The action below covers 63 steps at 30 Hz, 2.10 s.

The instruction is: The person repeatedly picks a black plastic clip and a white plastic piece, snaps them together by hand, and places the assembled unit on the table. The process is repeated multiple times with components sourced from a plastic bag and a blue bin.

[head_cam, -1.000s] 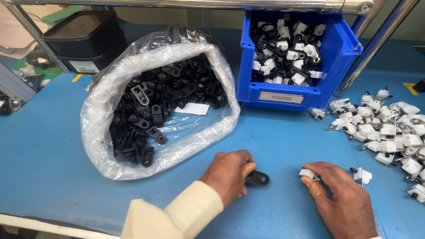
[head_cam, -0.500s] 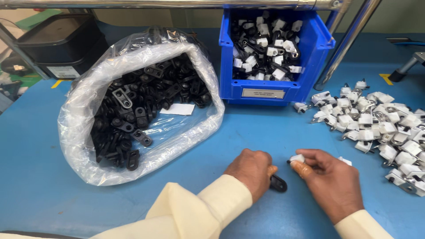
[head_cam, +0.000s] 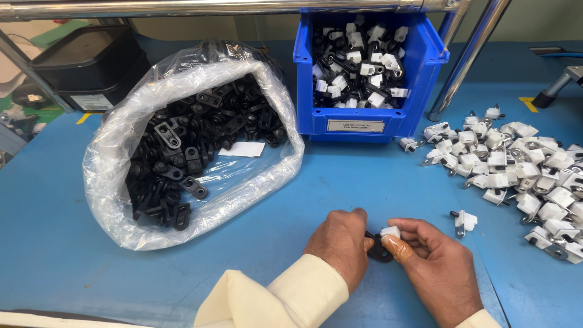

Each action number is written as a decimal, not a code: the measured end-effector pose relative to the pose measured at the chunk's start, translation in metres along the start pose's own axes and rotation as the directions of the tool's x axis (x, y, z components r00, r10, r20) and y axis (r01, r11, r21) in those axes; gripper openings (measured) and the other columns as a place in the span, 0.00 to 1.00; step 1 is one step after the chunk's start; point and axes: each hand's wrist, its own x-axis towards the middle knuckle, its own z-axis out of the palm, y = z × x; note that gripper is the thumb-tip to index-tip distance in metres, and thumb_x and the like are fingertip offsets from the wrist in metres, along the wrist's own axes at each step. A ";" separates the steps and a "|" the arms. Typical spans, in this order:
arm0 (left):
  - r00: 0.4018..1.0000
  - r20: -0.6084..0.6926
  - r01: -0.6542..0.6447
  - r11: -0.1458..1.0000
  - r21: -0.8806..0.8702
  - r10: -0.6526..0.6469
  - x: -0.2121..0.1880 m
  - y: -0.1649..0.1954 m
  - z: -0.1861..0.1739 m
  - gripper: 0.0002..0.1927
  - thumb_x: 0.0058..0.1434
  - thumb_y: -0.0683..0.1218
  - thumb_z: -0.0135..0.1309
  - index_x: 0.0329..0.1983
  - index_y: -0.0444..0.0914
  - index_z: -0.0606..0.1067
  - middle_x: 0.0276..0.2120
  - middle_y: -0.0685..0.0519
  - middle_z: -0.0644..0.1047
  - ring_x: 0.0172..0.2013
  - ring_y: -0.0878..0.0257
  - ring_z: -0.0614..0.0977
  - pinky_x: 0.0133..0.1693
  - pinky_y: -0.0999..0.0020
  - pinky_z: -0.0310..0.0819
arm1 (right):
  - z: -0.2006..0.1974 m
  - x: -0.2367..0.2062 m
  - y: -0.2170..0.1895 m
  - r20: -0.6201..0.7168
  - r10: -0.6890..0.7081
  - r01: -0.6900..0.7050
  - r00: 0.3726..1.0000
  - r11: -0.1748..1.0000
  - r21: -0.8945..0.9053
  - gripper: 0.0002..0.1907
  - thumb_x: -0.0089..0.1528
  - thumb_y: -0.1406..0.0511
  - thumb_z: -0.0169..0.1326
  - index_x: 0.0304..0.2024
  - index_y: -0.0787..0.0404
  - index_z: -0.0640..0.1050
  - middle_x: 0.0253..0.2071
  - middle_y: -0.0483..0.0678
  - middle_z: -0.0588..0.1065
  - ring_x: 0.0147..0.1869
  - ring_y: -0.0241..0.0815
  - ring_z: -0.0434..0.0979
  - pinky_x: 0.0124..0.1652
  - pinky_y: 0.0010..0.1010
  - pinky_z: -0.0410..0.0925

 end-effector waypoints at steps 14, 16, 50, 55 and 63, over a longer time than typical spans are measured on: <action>0.982 0.037 0.185 0.981 -0.050 -0.183 0.005 0.011 0.001 0.10 0.60 0.46 0.63 0.39 0.36 0.77 0.38 0.44 0.81 0.40 0.50 0.85 0.44 0.57 0.81 | -0.006 -0.023 -0.017 -0.097 -0.286 0.245 0.953 0.921 -0.304 0.19 0.54 0.62 0.68 0.49 0.52 0.83 0.35 0.44 0.84 0.33 0.32 0.83 0.33 0.27 0.74; 0.984 0.025 0.175 0.984 -0.036 -0.175 0.006 0.014 0.001 0.10 0.61 0.46 0.62 0.39 0.36 0.78 0.38 0.43 0.81 0.40 0.49 0.85 0.44 0.56 0.80 | -0.006 -0.021 -0.016 -0.091 -0.283 0.251 0.955 0.931 -0.263 0.19 0.54 0.64 0.66 0.49 0.52 0.84 0.35 0.44 0.84 0.32 0.32 0.81 0.30 0.28 0.73; 0.898 0.304 0.376 0.913 -0.159 -0.318 0.058 0.032 0.007 0.13 0.62 0.50 0.61 0.36 0.35 0.78 0.35 0.46 0.85 0.28 0.60 0.86 0.29 0.67 0.84 | -0.030 0.010 0.011 -0.056 0.028 -0.025 0.998 0.999 0.045 0.18 0.56 0.69 0.64 0.50 0.60 0.84 0.38 0.45 0.81 0.40 0.33 0.79 0.41 0.24 0.72; 0.898 0.331 0.373 0.900 -0.225 -0.289 0.053 0.028 0.009 0.15 0.60 0.48 0.64 0.39 0.32 0.75 0.32 0.46 0.83 0.26 0.62 0.86 0.26 0.70 0.82 | -0.031 0.006 0.006 -0.068 0.032 -0.033 0.997 0.999 -0.011 0.16 0.58 0.65 0.66 0.50 0.57 0.85 0.37 0.45 0.82 0.40 0.33 0.79 0.40 0.25 0.72; 0.916 0.289 0.337 0.925 -0.177 -0.279 0.047 0.036 0.011 0.08 0.61 0.42 0.59 0.41 0.34 0.75 0.28 0.46 0.84 0.25 0.62 0.86 0.27 0.71 0.81 | -0.028 0.003 0.003 -0.084 -0.004 0.002 0.996 1.000 -0.026 0.17 0.58 0.64 0.66 0.50 0.56 0.84 0.37 0.45 0.83 0.36 0.32 0.80 0.38 0.25 0.73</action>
